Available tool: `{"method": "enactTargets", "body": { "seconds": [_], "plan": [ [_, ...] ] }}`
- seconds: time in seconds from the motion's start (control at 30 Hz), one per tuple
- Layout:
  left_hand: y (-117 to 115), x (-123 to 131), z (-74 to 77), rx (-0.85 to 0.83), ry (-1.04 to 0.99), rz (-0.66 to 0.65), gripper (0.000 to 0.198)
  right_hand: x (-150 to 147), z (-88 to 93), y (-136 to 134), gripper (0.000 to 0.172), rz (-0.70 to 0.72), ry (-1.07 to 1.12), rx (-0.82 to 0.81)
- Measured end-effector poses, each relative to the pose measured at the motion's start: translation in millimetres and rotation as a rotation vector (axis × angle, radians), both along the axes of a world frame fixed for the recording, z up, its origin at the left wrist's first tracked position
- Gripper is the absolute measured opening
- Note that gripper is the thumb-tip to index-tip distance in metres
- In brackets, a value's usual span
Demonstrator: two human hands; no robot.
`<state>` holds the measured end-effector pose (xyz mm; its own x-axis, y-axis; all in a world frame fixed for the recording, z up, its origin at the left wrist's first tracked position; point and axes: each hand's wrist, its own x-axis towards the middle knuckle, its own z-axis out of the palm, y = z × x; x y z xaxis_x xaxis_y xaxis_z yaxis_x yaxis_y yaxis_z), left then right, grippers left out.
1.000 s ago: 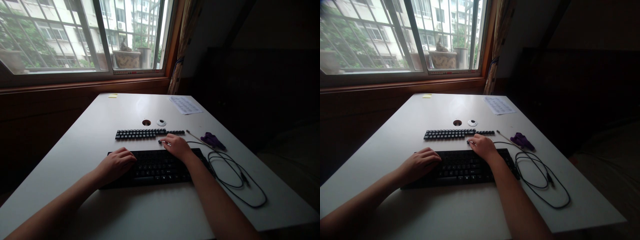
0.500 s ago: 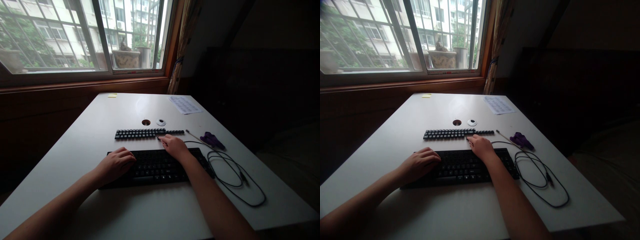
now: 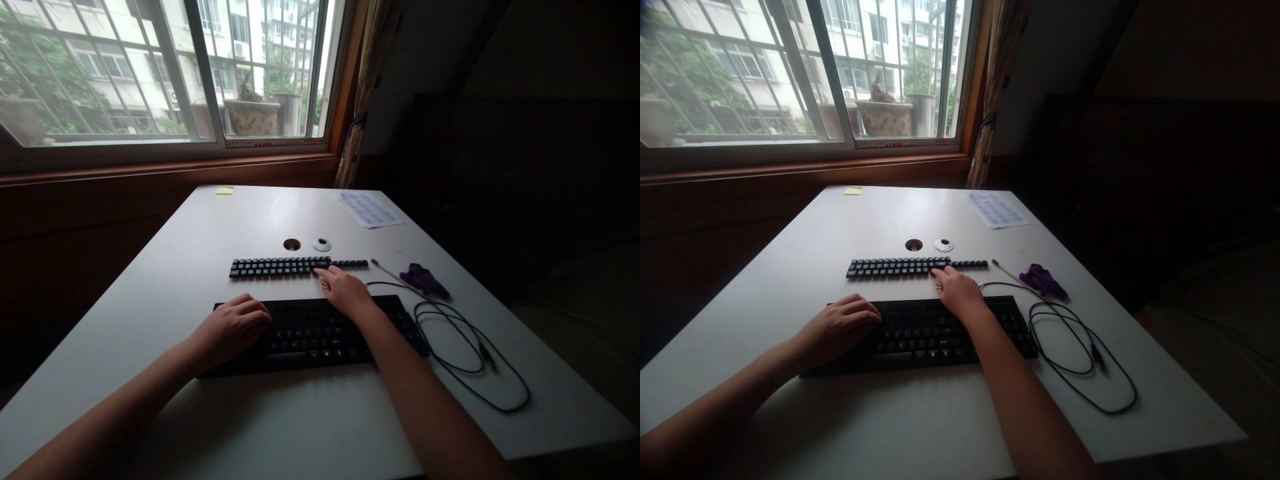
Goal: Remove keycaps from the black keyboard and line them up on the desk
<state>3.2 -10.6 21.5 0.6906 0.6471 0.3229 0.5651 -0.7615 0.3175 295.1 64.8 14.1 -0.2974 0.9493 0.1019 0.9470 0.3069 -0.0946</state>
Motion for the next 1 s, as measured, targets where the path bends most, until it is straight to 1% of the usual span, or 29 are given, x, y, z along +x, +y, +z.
{"method": "enactTargets", "body": {
  "seconds": [0.73,1.0],
  "plan": [
    [-0.7,-0.6,1.0,0.001,0.018,0.005,0.017,-0.3,-1.6,1.1,0.045,-0.001,-0.005,-0.023],
    [-1.0,-0.8,0.1,0.010,0.008,0.002,0.018,-1.3,2.0,-0.2,0.045,-0.002,-0.005,-0.034]
  ]
}}
